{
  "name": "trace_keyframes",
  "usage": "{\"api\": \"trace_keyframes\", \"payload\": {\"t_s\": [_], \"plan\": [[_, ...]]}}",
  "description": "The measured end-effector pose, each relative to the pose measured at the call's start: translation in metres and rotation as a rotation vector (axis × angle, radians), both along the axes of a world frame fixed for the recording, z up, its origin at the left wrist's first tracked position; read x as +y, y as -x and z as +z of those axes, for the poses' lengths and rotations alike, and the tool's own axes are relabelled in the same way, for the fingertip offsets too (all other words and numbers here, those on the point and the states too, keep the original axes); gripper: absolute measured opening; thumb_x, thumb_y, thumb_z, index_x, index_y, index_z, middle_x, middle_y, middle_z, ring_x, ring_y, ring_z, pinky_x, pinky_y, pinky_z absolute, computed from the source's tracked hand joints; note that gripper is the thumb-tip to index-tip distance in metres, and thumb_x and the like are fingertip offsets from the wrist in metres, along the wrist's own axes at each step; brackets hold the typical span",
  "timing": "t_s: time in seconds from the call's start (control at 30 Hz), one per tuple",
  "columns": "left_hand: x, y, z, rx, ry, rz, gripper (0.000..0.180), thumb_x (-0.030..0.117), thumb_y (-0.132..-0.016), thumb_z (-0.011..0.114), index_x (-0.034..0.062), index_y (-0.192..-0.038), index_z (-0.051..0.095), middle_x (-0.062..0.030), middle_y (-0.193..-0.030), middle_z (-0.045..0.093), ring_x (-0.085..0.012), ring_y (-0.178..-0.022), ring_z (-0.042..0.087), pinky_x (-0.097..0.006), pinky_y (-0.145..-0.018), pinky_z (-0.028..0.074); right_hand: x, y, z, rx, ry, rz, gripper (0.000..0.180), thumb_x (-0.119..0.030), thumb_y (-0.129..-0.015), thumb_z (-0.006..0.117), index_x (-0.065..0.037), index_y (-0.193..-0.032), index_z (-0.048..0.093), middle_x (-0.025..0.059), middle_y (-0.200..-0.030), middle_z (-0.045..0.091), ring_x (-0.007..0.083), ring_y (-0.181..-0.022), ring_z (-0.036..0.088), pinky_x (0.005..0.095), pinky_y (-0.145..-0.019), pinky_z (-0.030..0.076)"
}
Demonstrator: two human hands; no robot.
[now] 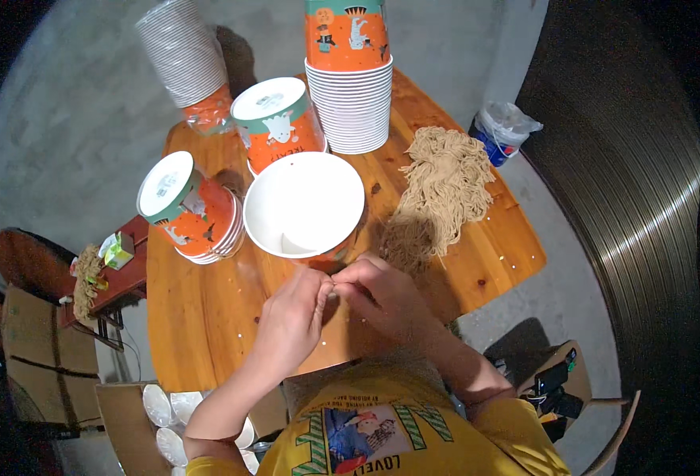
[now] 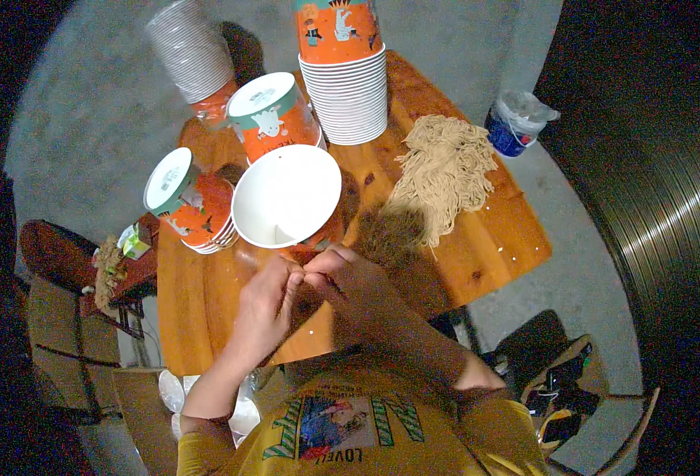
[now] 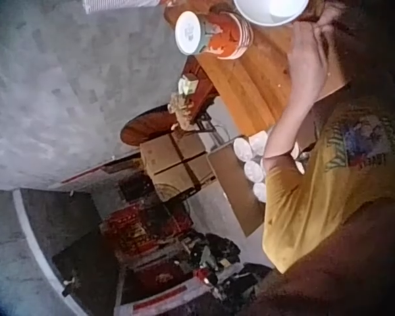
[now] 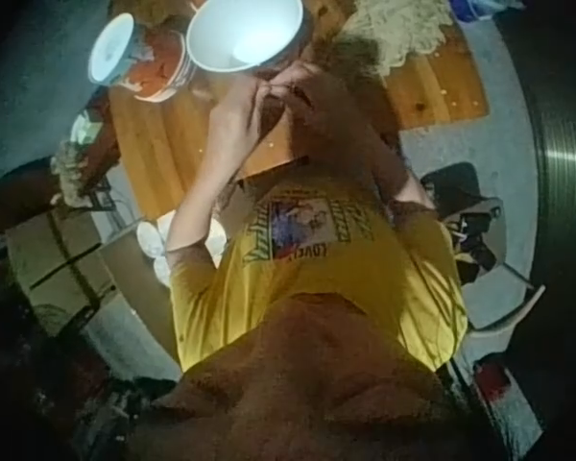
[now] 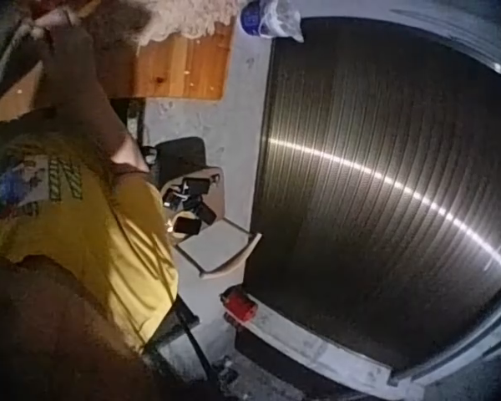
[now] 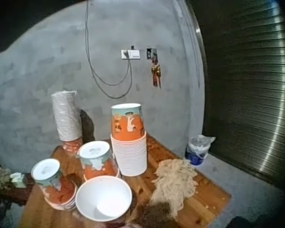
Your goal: Placing rubber bands around the rim of a white bowl and organizing paper cups on a table.
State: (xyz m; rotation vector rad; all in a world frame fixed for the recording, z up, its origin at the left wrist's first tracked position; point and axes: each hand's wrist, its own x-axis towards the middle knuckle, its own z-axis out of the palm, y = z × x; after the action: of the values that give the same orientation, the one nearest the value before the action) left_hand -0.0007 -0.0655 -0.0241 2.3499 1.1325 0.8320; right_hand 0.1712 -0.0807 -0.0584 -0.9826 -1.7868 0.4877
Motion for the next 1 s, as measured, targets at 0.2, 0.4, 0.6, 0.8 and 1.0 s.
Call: {"api": "trace_keyframes", "payload": {"t_s": [0.2,0.4,0.6,0.8,1.0], "plan": [[0.002,0.006,-0.001,-0.056,0.074,0.017,0.011,0.011,-0.091,0.054,0.0014,-0.090,0.050,-0.0171,-0.083,0.054,-0.0382,-0.077,0.057,-0.044,-0.065,0.046,0.007,0.008,-0.006,0.059,0.028,0.002,0.009,-0.008,-0.083,0.062,-0.005,-0.085,0.054,0.0092,-0.077,0.055,0.0214,-0.066,0.055,0.0319,-0.059,0.045],[0.023,0.009,0.009,0.091,-0.516,0.144,0.026,0.004,-0.075,0.065,0.0026,-0.097,0.053,-0.0144,-0.093,0.053,-0.0314,-0.092,0.051,-0.044,-0.083,0.038,0.012,0.022,-0.010,0.196,0.196,-0.170,0.008,-0.002,-0.077,0.059,-0.002,-0.076,0.051,0.0034,-0.064,0.052,0.0106,-0.055,0.050,0.0278,-0.053,0.043],[0.036,0.013,0.003,0.147,-0.429,0.023,0.021,0.004,-0.076,0.064,0.0048,-0.096,0.057,-0.0103,-0.088,0.053,-0.0285,-0.088,0.051,-0.040,-0.082,0.034,0.020,0.034,-0.018,0.208,0.125,-0.292,0.010,-0.002,-0.077,0.059,-0.002,-0.077,0.049,0.0030,-0.063,0.055,0.0086,-0.054,0.053,0.0263,-0.051,0.044],[0.034,0.003,0.006,0.097,-0.382,-0.017,0.019,0.004,-0.078,0.063,0.0058,-0.096,0.059,-0.0092,-0.085,0.052,-0.0264,-0.085,0.052,-0.038,-0.082,0.035,0.023,0.032,-0.023,0.143,0.062,-0.414,0.009,-0.002,-0.078,0.058,-0.003,-0.080,0.049,0.0079,-0.061,0.057,0.0161,-0.053,0.058,0.0309,-0.051,0.047],[0.034,-0.003,0.006,0.089,-0.358,-0.031,0.021,0.005,-0.078,0.063,0.0057,-0.098,0.060,-0.0092,-0.083,0.052,-0.0255,-0.083,0.052,-0.037,-0.080,0.035,0.024,0.031,-0.022,0.145,0.020,-0.450,0.011,-0.002,-0.078,0.059,-0.003,-0.080,0.049,0.0096,-0.060,0.056,0.0197,-0.052,0.059,0.0331,-0.051,0.047]]}}
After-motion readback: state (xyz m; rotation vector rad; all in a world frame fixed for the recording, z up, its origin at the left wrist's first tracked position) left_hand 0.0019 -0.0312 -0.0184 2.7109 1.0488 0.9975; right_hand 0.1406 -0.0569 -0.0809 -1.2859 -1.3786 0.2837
